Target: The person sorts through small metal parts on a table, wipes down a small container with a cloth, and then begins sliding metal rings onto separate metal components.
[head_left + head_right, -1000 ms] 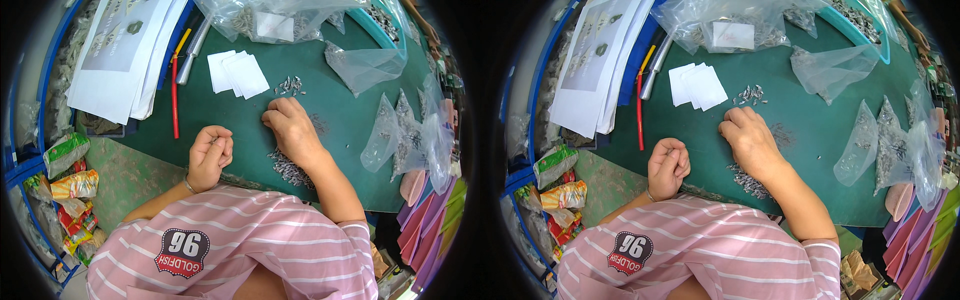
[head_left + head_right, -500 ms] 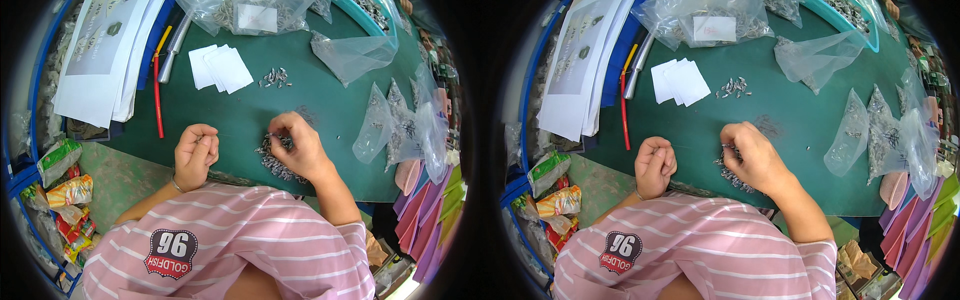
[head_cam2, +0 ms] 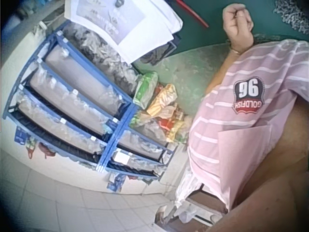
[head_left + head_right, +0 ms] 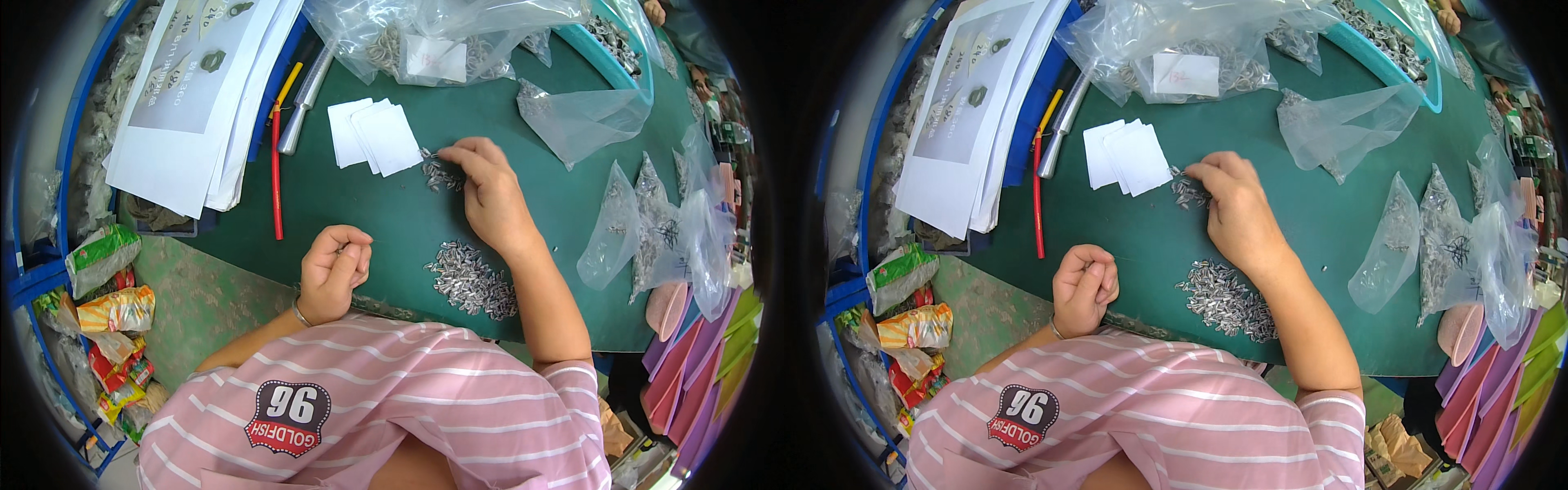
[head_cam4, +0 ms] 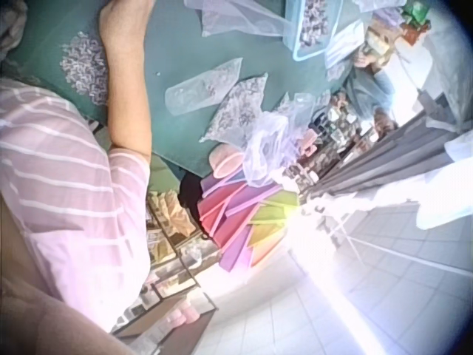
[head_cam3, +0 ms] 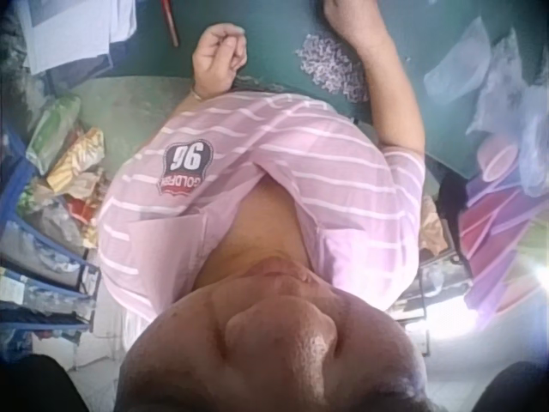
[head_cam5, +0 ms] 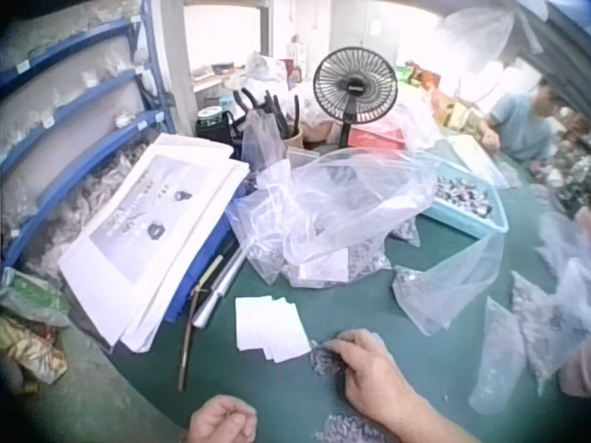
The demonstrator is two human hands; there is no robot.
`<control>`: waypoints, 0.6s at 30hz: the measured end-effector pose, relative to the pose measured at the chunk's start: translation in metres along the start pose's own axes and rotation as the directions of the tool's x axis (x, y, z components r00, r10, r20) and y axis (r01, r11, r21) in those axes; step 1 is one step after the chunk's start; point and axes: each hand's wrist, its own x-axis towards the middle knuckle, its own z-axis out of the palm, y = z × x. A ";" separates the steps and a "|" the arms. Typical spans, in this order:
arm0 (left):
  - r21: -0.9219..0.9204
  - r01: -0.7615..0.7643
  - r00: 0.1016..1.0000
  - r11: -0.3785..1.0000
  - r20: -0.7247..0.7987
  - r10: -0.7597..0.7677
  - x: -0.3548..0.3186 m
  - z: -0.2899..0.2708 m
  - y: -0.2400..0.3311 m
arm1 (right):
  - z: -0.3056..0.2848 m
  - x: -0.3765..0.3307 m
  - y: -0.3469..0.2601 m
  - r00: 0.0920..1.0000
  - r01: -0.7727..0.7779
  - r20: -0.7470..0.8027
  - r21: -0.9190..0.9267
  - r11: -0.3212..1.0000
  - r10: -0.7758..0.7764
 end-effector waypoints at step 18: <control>0.038 -0.013 1.000 0.999 0.006 0.013 0.000 0.001 0.001 | -0.024 -0.034 0.005 0.997 -0.079 -0.026 -0.074 0.994 0.077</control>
